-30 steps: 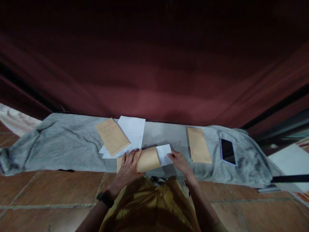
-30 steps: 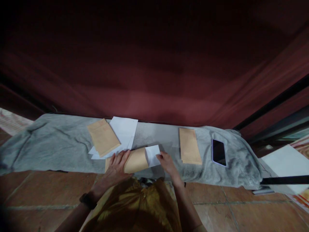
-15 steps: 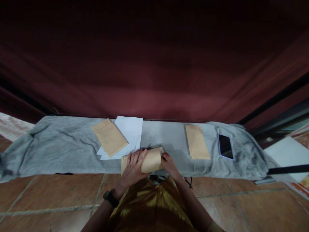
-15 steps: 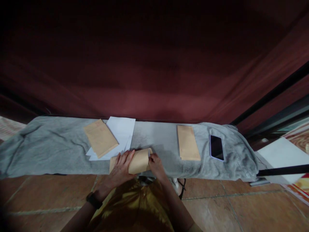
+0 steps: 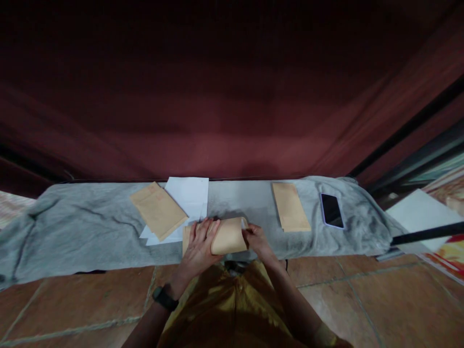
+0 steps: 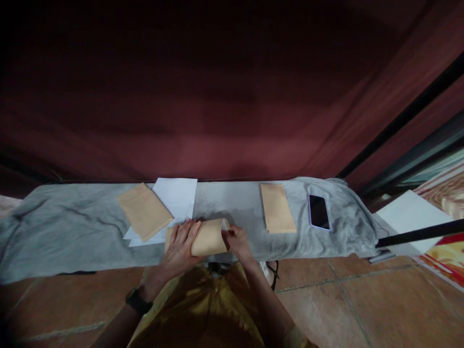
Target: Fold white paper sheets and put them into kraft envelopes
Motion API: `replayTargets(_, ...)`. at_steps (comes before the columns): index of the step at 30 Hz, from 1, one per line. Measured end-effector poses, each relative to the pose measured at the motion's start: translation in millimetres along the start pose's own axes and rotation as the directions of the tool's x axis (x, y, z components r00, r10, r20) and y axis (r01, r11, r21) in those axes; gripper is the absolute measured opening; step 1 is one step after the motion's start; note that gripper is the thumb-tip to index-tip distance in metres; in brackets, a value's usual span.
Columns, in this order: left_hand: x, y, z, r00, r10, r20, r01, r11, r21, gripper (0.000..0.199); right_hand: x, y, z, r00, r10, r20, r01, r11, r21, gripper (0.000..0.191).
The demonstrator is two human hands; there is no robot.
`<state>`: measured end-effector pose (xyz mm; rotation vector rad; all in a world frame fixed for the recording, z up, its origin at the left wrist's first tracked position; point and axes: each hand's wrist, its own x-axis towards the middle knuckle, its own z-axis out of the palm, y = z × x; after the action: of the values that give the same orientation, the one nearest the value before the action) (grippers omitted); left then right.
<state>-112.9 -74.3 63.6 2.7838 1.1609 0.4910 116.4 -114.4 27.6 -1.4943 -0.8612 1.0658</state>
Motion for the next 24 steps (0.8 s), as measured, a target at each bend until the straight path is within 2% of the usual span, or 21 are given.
replayTargets(3, 6, -2, 0.8, 0.995, -0.06, -0.077, 0.057, 0.998, -0.035, 0.095, 3, -6, -5, 0.998, 0.023, -0.051, -0.018, 0.995, 0.094, 0.027)
replayTargets(5, 8, 1, 3.9, 0.973, -0.16, -0.167, 0.141, 0.983, -0.119, 0.09, 4, -9, -7, 0.994, 0.027, -0.106, -0.013, 0.991, 0.136, 0.028)
replayTargets(7, 7, 8, 9.7, 0.911, -0.337, -0.238, 0.263, 0.918, -0.296, 0.083, 6, -9, -6, 0.986, 0.036, -0.162, -0.007, 0.985, 0.172, 0.03)
replayTargets(8, 6, 13, 13.7, 0.861, -0.452, -0.233, 0.328, 0.844, -0.424, 0.08, 6, -9, -5, 0.982, 0.04, -0.187, -0.004, 0.982, 0.188, 0.032)
replayTargets(9, 5, 19, 18.2, 0.803, -0.568, -0.182, 0.385, 0.727, -0.569, 0.077, 6, -8, -3, 0.977, 0.045, -0.208, -0.002, 0.979, 0.204, 0.034)
replayTargets(10, 5, 26, 23.0, 0.743, -0.665, -0.08, 0.425, 0.56, -0.711, 0.073, 5, -6, -1, 0.973, 0.05, -0.225, 0.001, 0.975, 0.22, 0.035)
replayTargets(11, 5, 33, 27.9, 0.696, -0.714, 0.076, 0.446, 0.347, -0.825, 0.07, 3, -5, 2, 0.969, 0.054, -0.239, 0.004, 0.972, 0.236, 0.037)
replayTargets(12, 6, 41, 32.6, 0.664, -0.704, 0.253, 0.451, 0.108, -0.886, 0.065, 1, -4, 6, 0.966, 0.059, -0.251, 0.006, 0.968, 0.251, 0.038)
replayTargets(13, 8, 48, 37.0, 0.649, -0.633, 0.422, 0.452, -0.126, -0.883, 0.059, -1, -3, 9, 0.963, 0.063, -0.261, 0.009, 0.964, 0.266, 0.039)
replayTargets(14, 12, 56, 40.7, 0.643, -0.536, 0.547, 0.45, -0.315, -0.836, 0.053, -4, -2, 12, 0.961, 0.068, -0.269, 0.011, 0.96, 0.28, 0.039)
replayTargets(15, 16, 62, 43.9, 0.639, -0.457, 0.618, 0.439, -0.443, -0.782, 0.048, -6, -1, 15, 0.959, 0.072, -0.276, 0.011, 0.957, 0.29, 0.039)
replayTargets(16, 22, 68, 46.3, 0.638, -0.413, 0.65, 0.419, -0.522, -0.743, 0.045, -9, 0, 17, 0.957, 0.075, -0.279, 0.012, 0.955, 0.297, 0.038)
replayTargets(17, 27, 73, 48.1, 0.635, -0.404, 0.659, 0.391, -0.567, -0.725, 0.041, -11, 1, 18, 0.957, 0.078, -0.279, 0.011, 0.953, 0.303, 0.038)
replayTargets(19, 37, 78, 49.8, 0.619, -0.434, 0.655, 0.344, -0.599, -0.723, 0.036, -13, 2, 17, 0.958, 0.09, -0.271, 0.002, 0.948, 0.32, 0.037)
replayTargets(24, 49, 72, 46.7, 0.601, -0.467, 0.649, 0.362, -0.565, -0.742, 0.03, -10, 5, 4, 0.958, 0.099, -0.27, -0.002, 0.941, 0.339, 0.039)
